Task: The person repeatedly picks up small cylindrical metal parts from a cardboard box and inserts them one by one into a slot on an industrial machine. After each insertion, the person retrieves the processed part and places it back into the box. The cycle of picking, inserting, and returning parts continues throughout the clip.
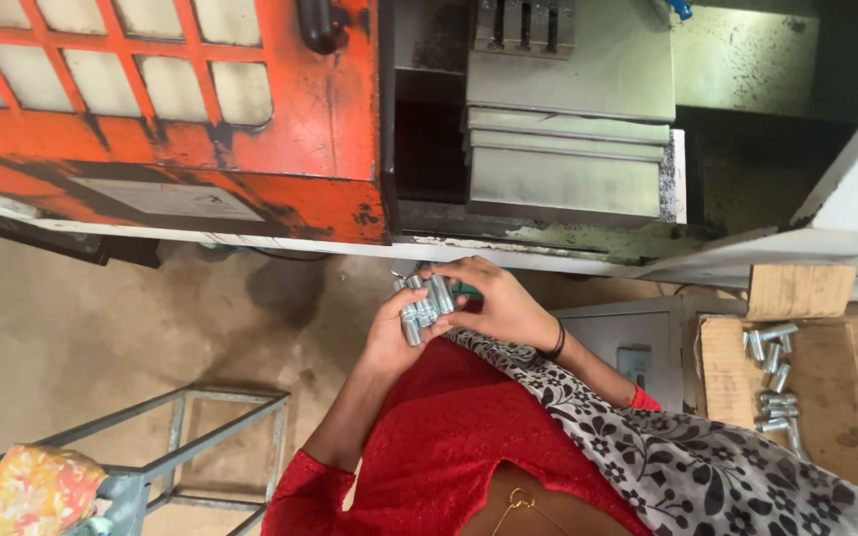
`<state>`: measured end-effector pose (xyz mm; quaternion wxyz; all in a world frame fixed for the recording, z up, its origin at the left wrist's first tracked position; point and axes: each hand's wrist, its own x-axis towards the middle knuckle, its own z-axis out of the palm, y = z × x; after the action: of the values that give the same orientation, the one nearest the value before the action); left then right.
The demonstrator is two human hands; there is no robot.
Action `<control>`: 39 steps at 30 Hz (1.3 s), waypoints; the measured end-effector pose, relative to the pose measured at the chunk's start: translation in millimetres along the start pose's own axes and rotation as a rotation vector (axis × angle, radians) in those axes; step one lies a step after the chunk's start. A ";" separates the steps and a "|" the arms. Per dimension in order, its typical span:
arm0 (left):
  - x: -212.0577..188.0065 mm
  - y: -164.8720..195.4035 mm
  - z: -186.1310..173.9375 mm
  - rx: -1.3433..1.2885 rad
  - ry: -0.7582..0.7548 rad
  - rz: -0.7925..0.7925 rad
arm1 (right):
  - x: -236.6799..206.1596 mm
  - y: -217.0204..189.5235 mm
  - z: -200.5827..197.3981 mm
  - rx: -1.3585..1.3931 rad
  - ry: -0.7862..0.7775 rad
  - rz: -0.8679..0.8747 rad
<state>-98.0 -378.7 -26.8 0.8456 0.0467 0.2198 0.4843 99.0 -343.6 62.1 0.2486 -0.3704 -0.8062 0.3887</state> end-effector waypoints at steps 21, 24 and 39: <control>32.0 -17.8 -3.3 0.063 0.031 -0.055 | -1.5 12.0 -40.3 0.129 -0.045 -0.150; 35.5 -17.3 8.0 0.070 0.012 -0.064 | -2.3 11.3 -46.2 0.143 -0.059 -0.142; 41.0 -26.2 13.8 0.091 -0.004 -0.091 | -3.7 22.1 -51.6 0.183 -0.109 -0.108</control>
<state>-53.6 -356.3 -35.5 0.8641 0.0762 0.2419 0.4348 145.6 -314.3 73.4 0.2578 -0.2806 -0.7985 0.4660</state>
